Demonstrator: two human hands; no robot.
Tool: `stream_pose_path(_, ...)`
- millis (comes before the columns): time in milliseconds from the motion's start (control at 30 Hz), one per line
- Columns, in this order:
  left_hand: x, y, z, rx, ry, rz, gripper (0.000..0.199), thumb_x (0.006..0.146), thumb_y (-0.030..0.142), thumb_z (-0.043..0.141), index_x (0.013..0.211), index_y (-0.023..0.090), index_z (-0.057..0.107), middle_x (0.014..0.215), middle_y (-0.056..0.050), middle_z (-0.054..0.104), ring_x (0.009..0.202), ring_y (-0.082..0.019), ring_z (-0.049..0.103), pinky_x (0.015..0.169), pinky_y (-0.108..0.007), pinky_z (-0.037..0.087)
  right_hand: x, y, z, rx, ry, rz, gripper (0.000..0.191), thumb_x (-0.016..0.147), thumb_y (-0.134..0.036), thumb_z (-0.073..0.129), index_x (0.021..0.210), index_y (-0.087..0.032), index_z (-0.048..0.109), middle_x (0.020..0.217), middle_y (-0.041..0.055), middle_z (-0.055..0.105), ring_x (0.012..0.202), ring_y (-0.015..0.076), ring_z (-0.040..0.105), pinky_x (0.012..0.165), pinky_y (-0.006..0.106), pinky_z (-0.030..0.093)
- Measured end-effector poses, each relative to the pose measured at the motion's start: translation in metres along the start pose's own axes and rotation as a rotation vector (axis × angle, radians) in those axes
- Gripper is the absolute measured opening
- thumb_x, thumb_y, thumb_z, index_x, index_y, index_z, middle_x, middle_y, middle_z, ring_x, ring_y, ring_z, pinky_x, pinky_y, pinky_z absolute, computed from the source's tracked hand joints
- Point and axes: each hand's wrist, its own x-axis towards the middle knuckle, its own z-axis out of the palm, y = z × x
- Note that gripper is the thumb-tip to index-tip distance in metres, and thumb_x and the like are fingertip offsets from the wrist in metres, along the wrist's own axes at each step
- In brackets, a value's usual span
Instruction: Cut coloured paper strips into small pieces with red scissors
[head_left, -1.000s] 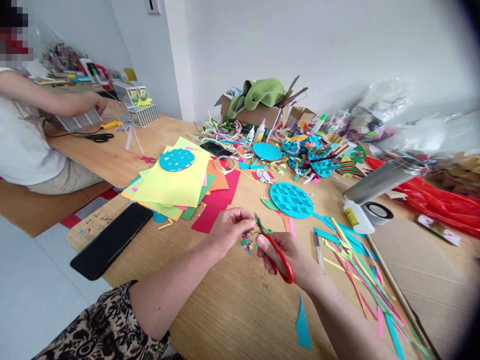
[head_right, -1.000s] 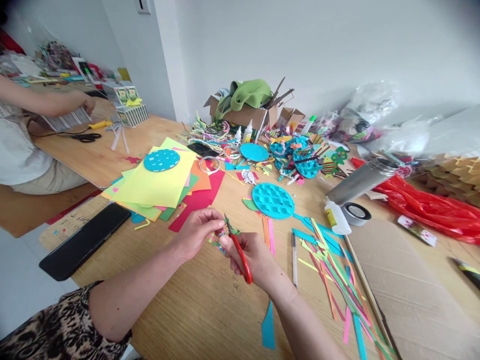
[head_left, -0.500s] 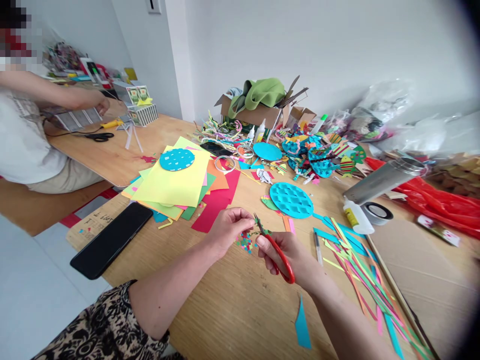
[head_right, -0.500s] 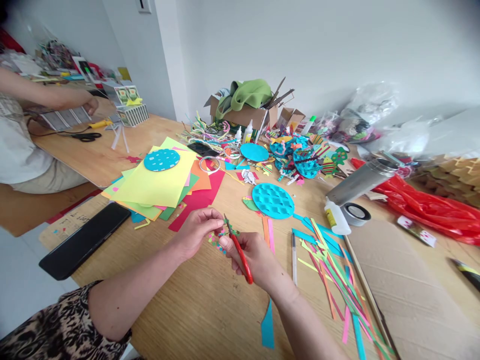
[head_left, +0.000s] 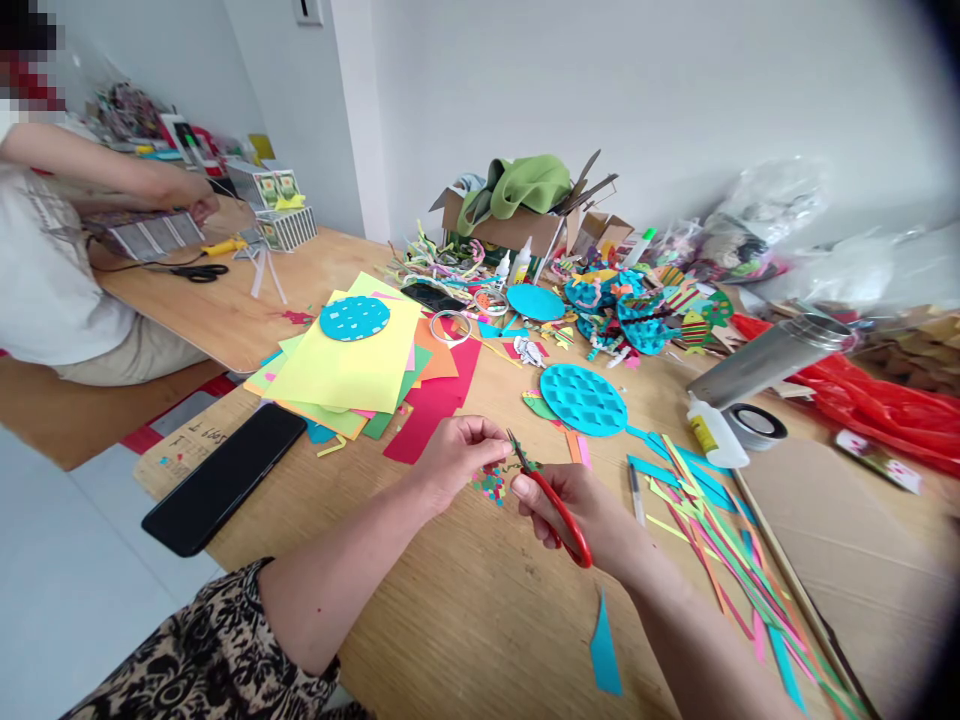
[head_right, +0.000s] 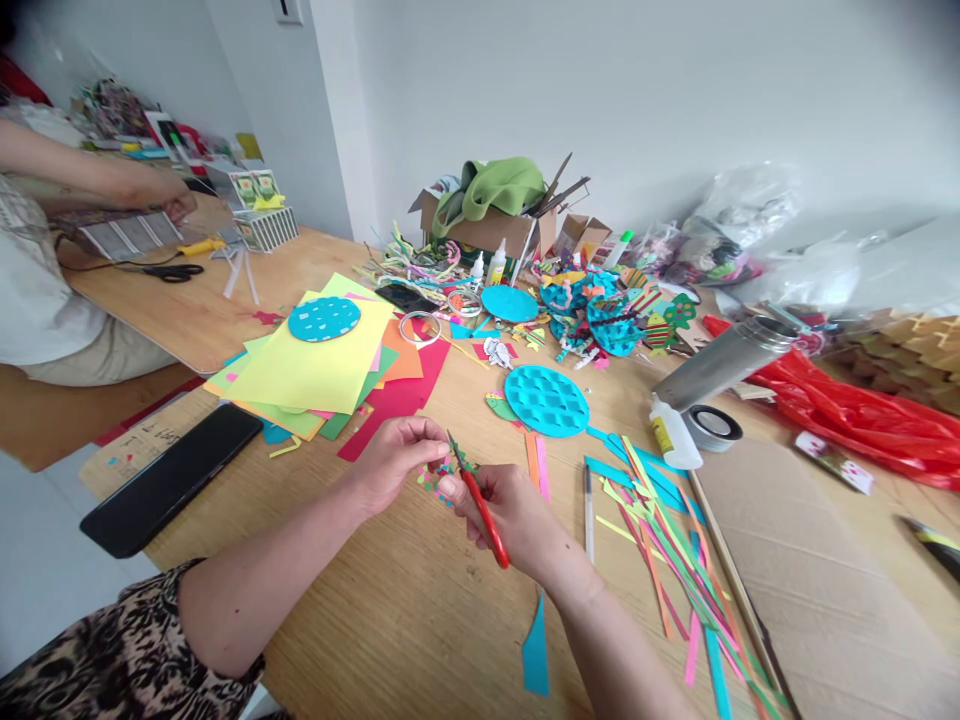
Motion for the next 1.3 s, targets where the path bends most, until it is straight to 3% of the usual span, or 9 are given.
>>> stream_pose_path(300, 0.0017, -0.0013, -0.0017, -0.076, 0.008, -0.051, 0.016, 0.062, 0.028, 0.066, 0.064, 0.013, 0.06, 0.057, -0.001, 0.06, 0.055, -0.01, 0.052, 0.057, -0.024, 0.04, -0.0009, -0.003, -0.0012, 0.007, 0.006, 0.03, 0.048, 0.073, -0.063, 0.058, 0.062, -0.017, 0.051, 0.043, -0.0024, 0.051, 0.037, 0.0086, 0.048, 0.036, 0.018, 0.033)
stream_pose_path(833, -0.0001, 0.0017, -0.0003, 0.007, -0.013, -0.015, 0.016, 0.062, 0.027, 0.067, 0.063, 0.013, 0.06, 0.057, -0.001, 0.06, 0.051, -0.008, 0.049, 0.049, -0.022, 0.034, 0.0004, 0.0, -0.0037, -0.005, -0.02, 0.0, 0.041, 0.075, -0.055, 0.062, 0.065, -0.017, 0.051, 0.047, -0.0025, 0.053, 0.042, 0.0097, 0.051, 0.039, 0.019, 0.037)
stream_pose_path(1300, -0.0001, 0.002, 0.0002, 0.008, -0.009, -0.017, 0.015, 0.061, 0.026, 0.067, 0.062, 0.013, 0.06, 0.055, 0.0, 0.058, 0.051, -0.009, 0.049, 0.05, -0.023, 0.034, -0.0026, -0.0052, -0.0043, -0.034, -0.004, 0.041, 0.044, 0.074, -0.059, 0.061, 0.064, -0.017, 0.05, 0.045, -0.0025, 0.051, 0.039, 0.0088, 0.048, 0.037, 0.018, 0.034)
